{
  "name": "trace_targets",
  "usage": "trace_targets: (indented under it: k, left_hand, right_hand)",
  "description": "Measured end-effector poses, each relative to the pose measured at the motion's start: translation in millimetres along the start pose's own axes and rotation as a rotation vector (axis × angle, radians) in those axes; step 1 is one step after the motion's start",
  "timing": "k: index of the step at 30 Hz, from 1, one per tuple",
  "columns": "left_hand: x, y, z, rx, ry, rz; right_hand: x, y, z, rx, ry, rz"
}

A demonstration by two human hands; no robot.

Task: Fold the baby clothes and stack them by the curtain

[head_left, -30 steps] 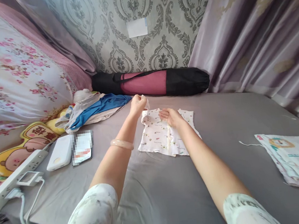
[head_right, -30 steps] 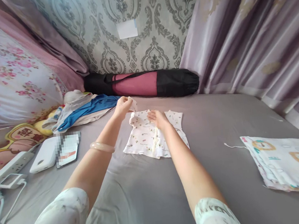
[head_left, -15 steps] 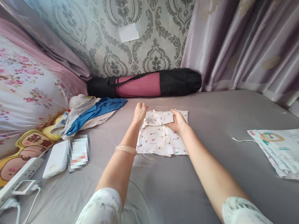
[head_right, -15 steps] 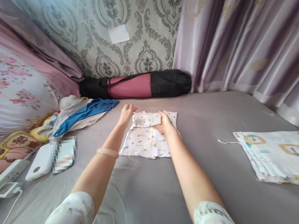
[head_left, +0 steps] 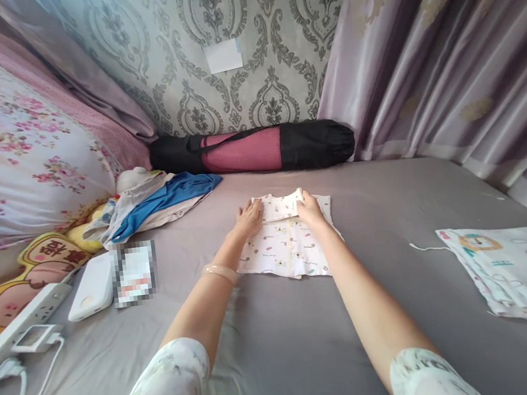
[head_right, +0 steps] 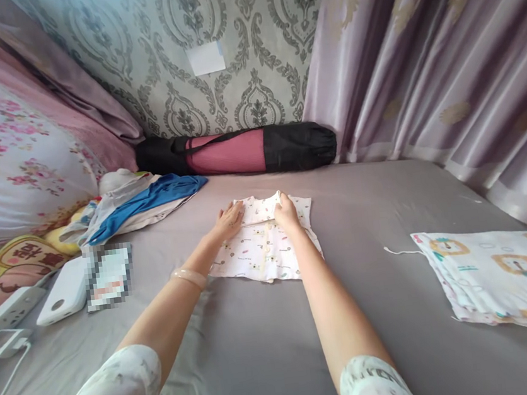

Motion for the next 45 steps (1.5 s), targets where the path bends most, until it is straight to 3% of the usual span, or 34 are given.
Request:
trace_targets:
  k: [6,12,17,22,27,30,39,45]
  left_hand:
    - [-1,5.3,-7,-0.042,0.029,-0.009]
    - [-2,3.3,-5,-0.071,0.048,-0.028]
    - [-2,-17.2,35,-0.088,0.13,0.109]
    - [-5,-7.9,73,-0.118,0.241,0.138]
    - [-5,17.7,64,-0.118,0.203,0.074]
    - [-2,23.1,60,-0.112,0.2,0.059]
    - [-2,19.1,65,-0.103,0.17,-0.025]
    - [-6,0.3,63,-0.144,0.11,0.098]
  right_hand:
    - [15,3,-4,0.261,-0.071,-0.063]
    - [15,-3,-1,0.407,-0.124,-0.021]
    - [21,-2,-23,0.487,-0.271,-0.008]
    - [35,11,-43,0.475,-0.391,-0.134]
    - [42,25,-27,0.519,-0.337,-0.267]
    - [43,31,-18,0.544,-0.313,-0.305]
    - [43,30,-20,0.526,-0.309,-0.318]
    - [36,15,-23,0.522,-0.265,-0.212]
Point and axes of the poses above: each hand's wrist, its own x-axis away from the middle knuckle, its own y-axis out of the palm, z = x × y, the point moved 10 cm from there along -x, towards the middle knuckle, and after that the axes turned 11 degrees about z, right-handed, at the moved point
